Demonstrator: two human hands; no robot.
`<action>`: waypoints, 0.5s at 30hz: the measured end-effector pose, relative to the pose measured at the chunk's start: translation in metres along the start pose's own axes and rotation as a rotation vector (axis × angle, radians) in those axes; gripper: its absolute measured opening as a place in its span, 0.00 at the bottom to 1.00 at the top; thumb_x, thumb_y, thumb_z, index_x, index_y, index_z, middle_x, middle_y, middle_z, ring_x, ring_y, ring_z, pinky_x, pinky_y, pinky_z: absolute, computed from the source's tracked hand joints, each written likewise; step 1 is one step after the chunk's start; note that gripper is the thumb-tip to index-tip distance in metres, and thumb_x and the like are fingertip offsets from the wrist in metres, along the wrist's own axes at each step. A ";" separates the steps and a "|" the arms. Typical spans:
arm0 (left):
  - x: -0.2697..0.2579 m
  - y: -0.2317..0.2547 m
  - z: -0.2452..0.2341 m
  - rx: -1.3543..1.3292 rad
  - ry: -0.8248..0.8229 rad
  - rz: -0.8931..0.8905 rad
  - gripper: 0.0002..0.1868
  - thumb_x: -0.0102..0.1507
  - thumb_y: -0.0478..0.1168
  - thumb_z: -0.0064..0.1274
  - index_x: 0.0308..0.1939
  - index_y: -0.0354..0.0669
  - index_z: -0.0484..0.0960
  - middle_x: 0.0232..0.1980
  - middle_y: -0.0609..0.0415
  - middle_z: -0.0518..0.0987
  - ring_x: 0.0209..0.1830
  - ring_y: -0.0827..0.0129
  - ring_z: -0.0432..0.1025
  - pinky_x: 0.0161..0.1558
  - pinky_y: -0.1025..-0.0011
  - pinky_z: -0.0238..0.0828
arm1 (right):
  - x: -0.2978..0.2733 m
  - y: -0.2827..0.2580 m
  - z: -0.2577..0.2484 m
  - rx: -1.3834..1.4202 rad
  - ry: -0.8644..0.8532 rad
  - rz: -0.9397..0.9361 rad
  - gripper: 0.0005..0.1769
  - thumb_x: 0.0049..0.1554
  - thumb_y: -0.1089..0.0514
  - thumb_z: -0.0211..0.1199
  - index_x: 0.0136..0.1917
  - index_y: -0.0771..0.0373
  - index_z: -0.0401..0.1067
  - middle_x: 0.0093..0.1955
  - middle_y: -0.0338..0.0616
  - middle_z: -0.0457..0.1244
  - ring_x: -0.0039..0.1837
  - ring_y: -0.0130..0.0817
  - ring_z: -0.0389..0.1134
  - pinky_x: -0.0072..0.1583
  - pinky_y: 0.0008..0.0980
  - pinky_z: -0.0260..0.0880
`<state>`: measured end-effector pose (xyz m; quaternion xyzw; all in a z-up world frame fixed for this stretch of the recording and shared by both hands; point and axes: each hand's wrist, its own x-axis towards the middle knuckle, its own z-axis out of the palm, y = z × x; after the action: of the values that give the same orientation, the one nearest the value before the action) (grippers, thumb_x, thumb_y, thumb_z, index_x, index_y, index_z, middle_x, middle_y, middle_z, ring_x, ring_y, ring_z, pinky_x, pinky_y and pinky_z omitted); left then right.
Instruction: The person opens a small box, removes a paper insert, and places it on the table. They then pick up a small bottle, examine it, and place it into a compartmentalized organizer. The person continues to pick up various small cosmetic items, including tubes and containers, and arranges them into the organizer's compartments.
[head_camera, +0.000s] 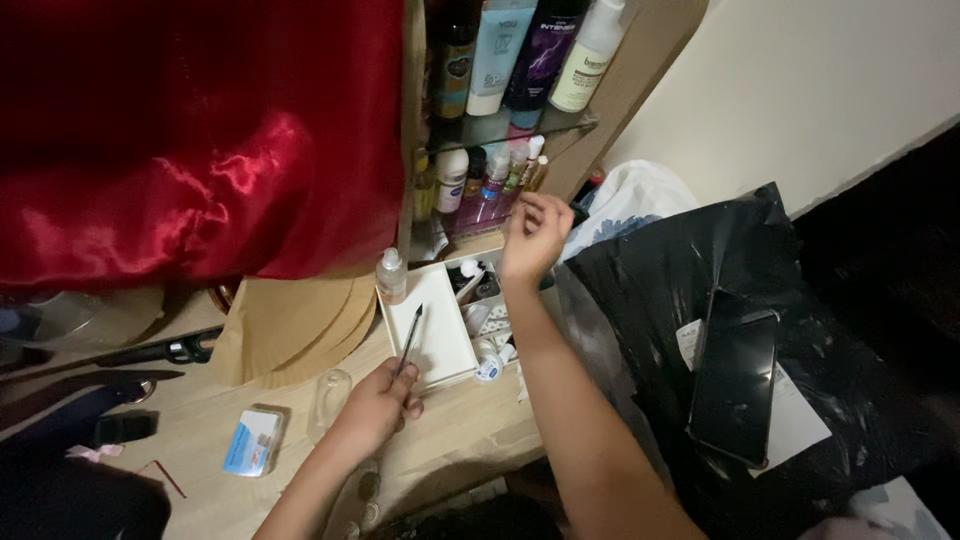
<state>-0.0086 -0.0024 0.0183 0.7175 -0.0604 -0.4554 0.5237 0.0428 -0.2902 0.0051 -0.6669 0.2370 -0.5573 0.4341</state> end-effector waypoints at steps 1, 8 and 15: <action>-0.001 0.000 0.000 -0.009 -0.002 0.008 0.22 0.71 0.49 0.41 0.62 0.40 0.75 0.23 0.58 0.73 0.18 0.75 0.57 0.24 0.74 0.56 | -0.004 0.002 -0.002 -0.055 -0.025 -0.028 0.13 0.56 0.72 0.64 0.55 0.67 0.75 0.62 0.45 0.58 0.57 0.34 0.70 0.58 0.31 0.74; 0.002 -0.004 0.004 0.013 -0.011 0.038 0.19 0.71 0.49 0.40 0.55 0.40 0.76 0.22 0.58 0.73 0.18 0.75 0.58 0.24 0.73 0.57 | -0.013 0.006 -0.011 -0.507 -0.142 -0.098 0.29 0.50 0.66 0.70 0.65 0.60 0.74 0.66 0.44 0.60 0.64 0.46 0.63 0.66 0.41 0.65; 0.009 -0.014 0.002 -0.007 -0.020 0.052 0.18 0.71 0.49 0.40 0.51 0.39 0.75 0.22 0.57 0.72 0.17 0.75 0.58 0.23 0.73 0.56 | -0.012 -0.001 -0.013 -0.521 -0.167 -0.073 0.41 0.47 0.64 0.70 0.74 0.56 0.67 0.73 0.44 0.55 0.74 0.51 0.56 0.73 0.43 0.58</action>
<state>-0.0097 -0.0028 0.0016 0.7092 -0.0829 -0.4490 0.5372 0.0274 -0.2843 -0.0003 -0.8077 0.3117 -0.4361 0.2454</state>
